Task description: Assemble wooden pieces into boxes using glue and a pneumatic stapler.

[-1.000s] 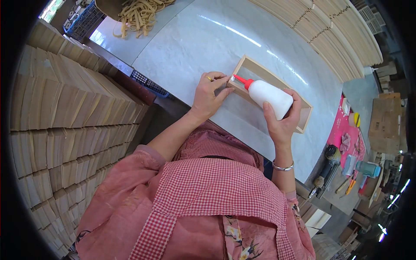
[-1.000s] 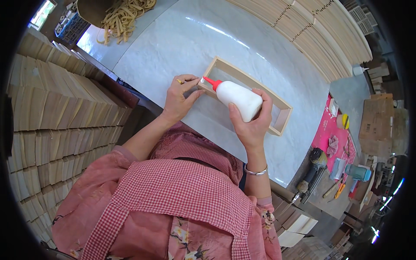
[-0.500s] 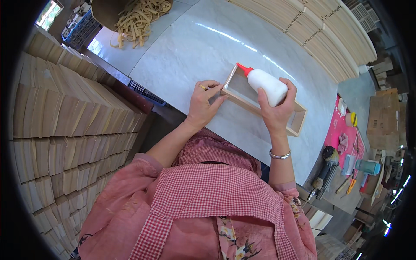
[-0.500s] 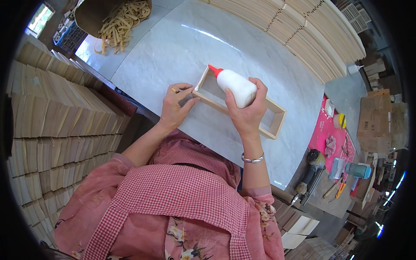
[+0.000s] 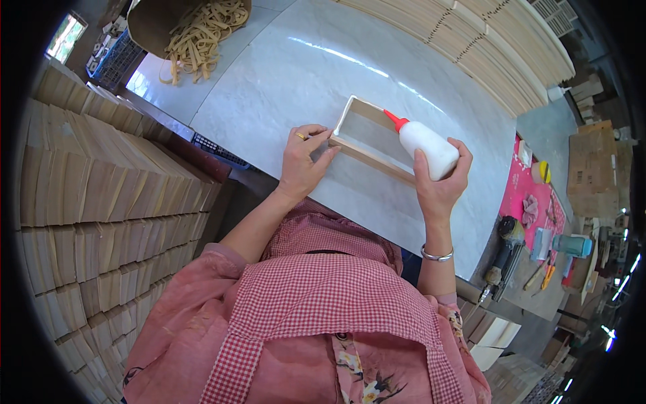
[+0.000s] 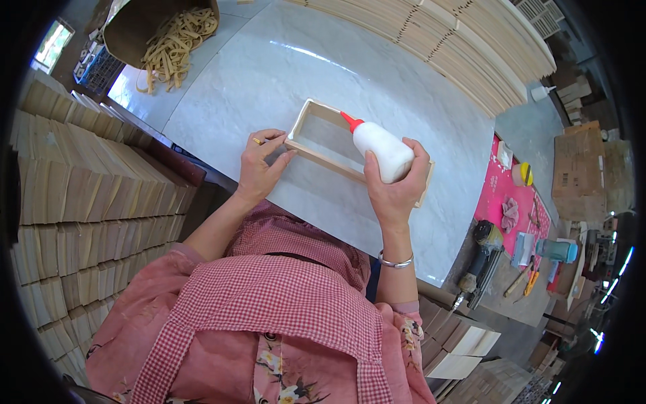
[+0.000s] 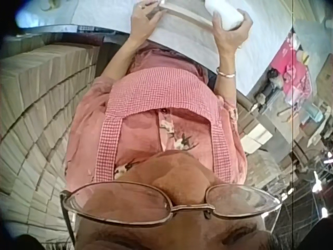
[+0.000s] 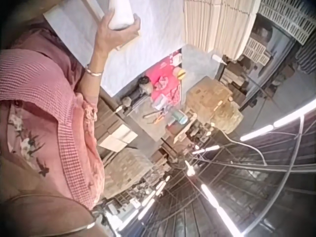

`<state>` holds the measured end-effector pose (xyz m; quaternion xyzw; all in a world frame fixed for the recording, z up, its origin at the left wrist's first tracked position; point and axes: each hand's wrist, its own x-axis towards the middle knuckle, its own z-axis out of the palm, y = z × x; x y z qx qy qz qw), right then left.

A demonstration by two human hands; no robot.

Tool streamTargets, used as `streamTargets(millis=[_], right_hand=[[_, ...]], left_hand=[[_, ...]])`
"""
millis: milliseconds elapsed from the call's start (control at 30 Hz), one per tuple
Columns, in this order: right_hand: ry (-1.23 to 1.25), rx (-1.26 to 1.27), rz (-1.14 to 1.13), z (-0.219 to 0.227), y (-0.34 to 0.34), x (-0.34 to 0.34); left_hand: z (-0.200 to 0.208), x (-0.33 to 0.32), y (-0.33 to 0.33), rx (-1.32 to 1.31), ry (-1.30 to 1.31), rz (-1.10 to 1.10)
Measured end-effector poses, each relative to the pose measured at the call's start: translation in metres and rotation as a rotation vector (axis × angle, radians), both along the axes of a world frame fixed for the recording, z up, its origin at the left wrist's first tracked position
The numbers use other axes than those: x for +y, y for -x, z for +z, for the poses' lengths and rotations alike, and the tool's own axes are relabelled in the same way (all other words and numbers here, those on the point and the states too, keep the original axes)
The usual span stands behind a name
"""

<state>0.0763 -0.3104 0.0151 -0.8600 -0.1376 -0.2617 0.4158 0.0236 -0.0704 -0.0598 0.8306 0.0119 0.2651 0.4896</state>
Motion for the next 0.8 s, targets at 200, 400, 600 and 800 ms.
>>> streamTargets(millis=[200,400,600,800], right_hand=[[-0.073,0.032,-0.056,0.003,0.013,-0.024],[-0.072,0.041,-0.143,0.005,0.024,-0.050],[-0.070,0.029,-0.242,0.002,0.031,-0.078],[-0.034,0.067,-0.322,0.007,0.041,-0.100]], left_hand=[[0.001,0.001,-0.001,0.012,-0.034,0.001],[0.002,-0.001,-0.001,0.007,-0.021,0.010],[0.004,-0.002,0.000,0.034,-0.026,0.010],[0.004,-0.002,0.000,0.044,-0.029,0.014]])
